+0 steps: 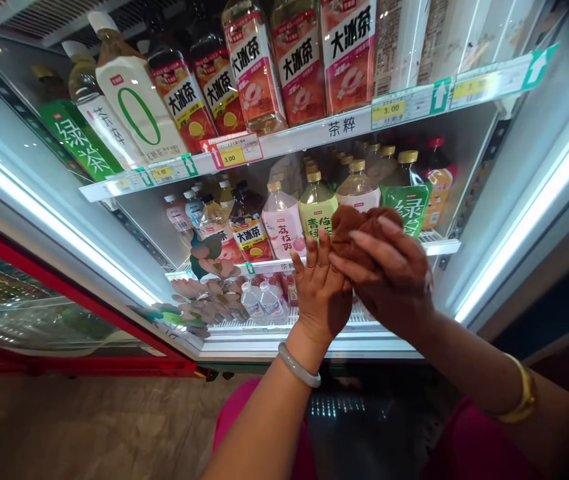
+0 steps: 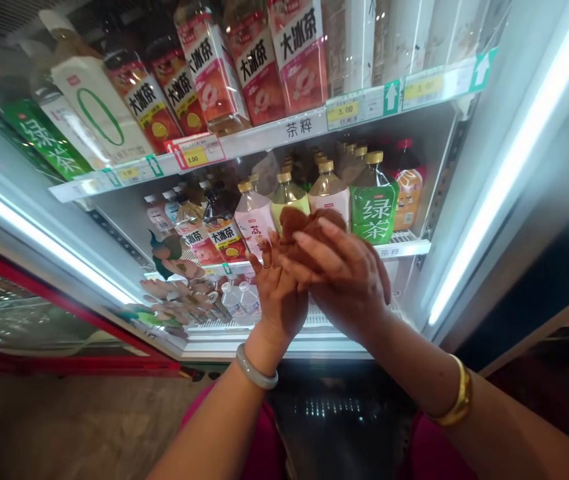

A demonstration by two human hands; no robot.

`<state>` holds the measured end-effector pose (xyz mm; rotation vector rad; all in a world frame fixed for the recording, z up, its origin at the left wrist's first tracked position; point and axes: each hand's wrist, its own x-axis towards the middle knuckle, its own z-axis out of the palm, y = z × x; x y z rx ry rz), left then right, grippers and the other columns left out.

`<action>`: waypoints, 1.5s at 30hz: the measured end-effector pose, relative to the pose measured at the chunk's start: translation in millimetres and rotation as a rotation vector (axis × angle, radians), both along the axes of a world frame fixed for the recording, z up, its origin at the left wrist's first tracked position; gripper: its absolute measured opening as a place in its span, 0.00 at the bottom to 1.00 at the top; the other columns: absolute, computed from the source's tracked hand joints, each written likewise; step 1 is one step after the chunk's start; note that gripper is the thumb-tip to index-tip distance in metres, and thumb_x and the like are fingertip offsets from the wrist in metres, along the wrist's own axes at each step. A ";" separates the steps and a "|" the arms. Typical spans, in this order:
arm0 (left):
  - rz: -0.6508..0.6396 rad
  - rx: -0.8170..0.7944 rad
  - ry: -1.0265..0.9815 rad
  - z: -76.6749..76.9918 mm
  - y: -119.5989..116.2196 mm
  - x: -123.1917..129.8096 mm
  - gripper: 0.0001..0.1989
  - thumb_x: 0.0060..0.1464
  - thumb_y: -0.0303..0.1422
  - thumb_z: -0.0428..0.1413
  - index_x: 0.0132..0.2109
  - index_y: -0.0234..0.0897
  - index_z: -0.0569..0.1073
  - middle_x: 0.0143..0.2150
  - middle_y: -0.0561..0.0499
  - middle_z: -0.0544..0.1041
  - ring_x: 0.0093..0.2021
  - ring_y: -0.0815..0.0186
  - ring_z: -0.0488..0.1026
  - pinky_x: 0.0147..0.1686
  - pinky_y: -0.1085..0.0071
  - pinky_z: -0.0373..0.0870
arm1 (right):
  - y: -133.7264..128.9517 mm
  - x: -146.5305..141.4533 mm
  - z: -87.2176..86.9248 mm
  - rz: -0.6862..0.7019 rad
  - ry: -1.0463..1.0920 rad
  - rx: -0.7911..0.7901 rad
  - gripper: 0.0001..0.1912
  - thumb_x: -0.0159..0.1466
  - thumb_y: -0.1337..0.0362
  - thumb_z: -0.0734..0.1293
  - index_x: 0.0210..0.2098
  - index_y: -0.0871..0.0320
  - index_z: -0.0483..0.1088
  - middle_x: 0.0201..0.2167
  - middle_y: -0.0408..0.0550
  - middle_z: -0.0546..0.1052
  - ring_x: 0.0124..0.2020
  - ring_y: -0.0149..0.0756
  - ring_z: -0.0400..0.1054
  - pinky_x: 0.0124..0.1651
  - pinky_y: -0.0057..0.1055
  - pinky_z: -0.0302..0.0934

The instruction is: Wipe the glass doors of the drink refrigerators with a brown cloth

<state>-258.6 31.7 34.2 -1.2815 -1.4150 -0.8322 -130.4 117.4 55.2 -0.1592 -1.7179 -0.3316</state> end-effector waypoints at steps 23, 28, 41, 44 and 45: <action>-0.020 -0.060 -0.018 -3.7 41.6 49.4 0.36 0.68 0.32 0.48 0.79 0.30 0.54 0.77 0.41 0.65 0.83 0.62 0.35 0.80 0.51 0.19 | 35.7 54.4 -23.7 0.037 -0.060 0.000 0.28 0.63 0.68 0.78 0.61 0.46 0.76 0.61 0.50 0.75 0.68 0.46 0.67 0.71 0.43 0.68; -0.009 -0.060 0.024 -2.0 43.2 55.2 0.36 0.68 0.28 0.47 0.79 0.27 0.50 0.77 0.40 0.62 0.83 0.58 0.40 0.77 0.42 0.15 | 65.3 81.1 -22.1 -0.037 -0.034 0.052 0.21 0.60 0.68 0.80 0.51 0.48 0.80 0.61 0.49 0.75 0.66 0.50 0.70 0.68 0.45 0.70; -0.019 -0.085 -0.017 -1.8 40.3 54.1 0.34 0.69 0.30 0.46 0.78 0.26 0.53 0.76 0.37 0.64 0.83 0.61 0.37 0.78 0.44 0.18 | 35.2 60.0 -21.6 -0.011 -0.062 -0.017 0.21 0.64 0.66 0.77 0.56 0.50 0.78 0.61 0.54 0.74 0.69 0.47 0.66 0.69 0.45 0.69; -0.011 -0.112 -0.015 1.3 40.5 57.0 0.35 0.69 0.30 0.46 0.79 0.25 0.52 0.77 0.36 0.62 0.83 0.61 0.34 0.76 0.43 0.13 | 44.4 72.8 -27.3 -0.005 -0.103 0.004 0.20 0.62 0.68 0.78 0.52 0.48 0.80 0.58 0.51 0.77 0.64 0.44 0.70 0.64 0.42 0.73; -0.009 -0.119 -0.013 2.8 40.4 58.2 0.36 0.68 0.30 0.46 0.79 0.25 0.51 0.77 0.36 0.61 0.83 0.60 0.33 0.76 0.42 0.12 | 49.6 78.4 -27.4 -0.007 -0.113 0.029 0.20 0.61 0.69 0.79 0.51 0.49 0.80 0.57 0.51 0.77 0.63 0.44 0.71 0.64 0.42 0.73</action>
